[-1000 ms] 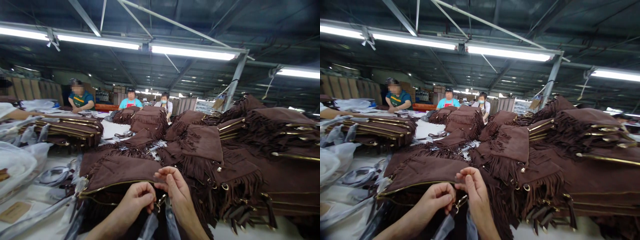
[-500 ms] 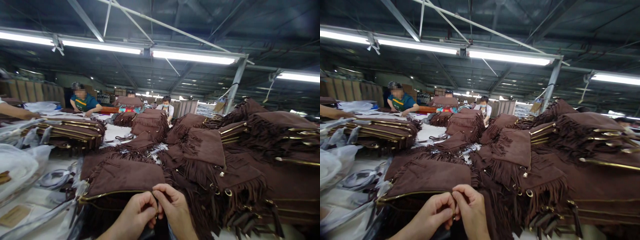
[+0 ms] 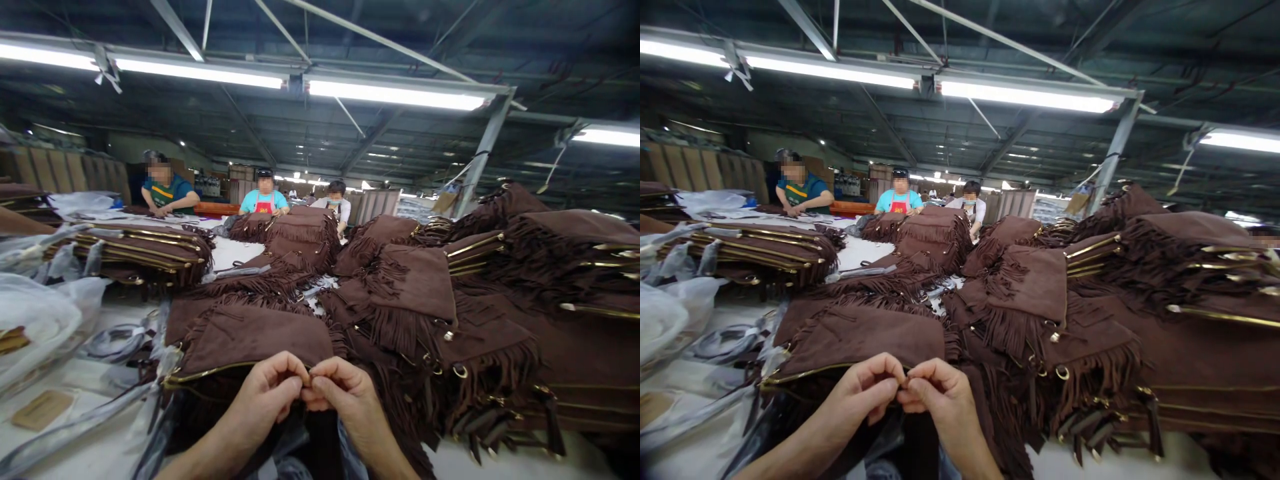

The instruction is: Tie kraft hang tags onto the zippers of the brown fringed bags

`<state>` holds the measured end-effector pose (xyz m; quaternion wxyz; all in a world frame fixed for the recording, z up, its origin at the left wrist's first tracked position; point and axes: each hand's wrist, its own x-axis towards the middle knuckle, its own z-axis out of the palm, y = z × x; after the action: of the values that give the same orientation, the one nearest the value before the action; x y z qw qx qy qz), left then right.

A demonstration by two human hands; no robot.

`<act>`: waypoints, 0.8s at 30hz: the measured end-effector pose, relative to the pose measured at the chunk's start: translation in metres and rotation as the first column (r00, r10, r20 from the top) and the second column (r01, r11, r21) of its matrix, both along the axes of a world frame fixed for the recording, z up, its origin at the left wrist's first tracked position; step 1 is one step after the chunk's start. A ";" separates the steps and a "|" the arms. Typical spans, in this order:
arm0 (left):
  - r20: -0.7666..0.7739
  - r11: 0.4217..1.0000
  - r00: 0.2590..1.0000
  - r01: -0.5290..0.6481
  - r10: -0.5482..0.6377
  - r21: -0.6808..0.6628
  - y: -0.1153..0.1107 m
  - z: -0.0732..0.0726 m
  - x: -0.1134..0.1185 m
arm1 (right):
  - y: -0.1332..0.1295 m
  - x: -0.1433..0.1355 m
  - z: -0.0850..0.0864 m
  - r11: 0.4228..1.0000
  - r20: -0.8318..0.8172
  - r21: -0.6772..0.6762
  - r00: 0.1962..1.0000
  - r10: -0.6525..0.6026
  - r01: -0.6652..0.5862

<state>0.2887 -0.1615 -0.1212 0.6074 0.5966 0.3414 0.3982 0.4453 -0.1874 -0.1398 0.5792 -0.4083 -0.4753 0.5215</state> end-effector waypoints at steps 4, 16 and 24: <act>0.029 1.000 1.000 -0.001 0.000 0.026 -0.001 -0.005 0.001 | 0.001 0.000 -0.002 0.998 0.005 0.061 1.000 0.002 -0.002; 0.123 0.998 0.992 -0.023 0.017 0.052 0.000 -0.014 0.004 | 0.000 -0.001 -0.001 0.997 0.050 0.077 0.998 0.024 -0.028; 0.137 0.999 0.990 -0.046 0.044 0.015 0.000 -0.011 0.006 | 0.001 -0.002 -0.007 0.989 0.094 0.147 0.996 -0.002 -0.012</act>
<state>0.2945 -0.1615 -0.1327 0.6148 0.5656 0.3088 0.4547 0.4429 -0.1861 -0.1467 0.5833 -0.3871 -0.5406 0.4665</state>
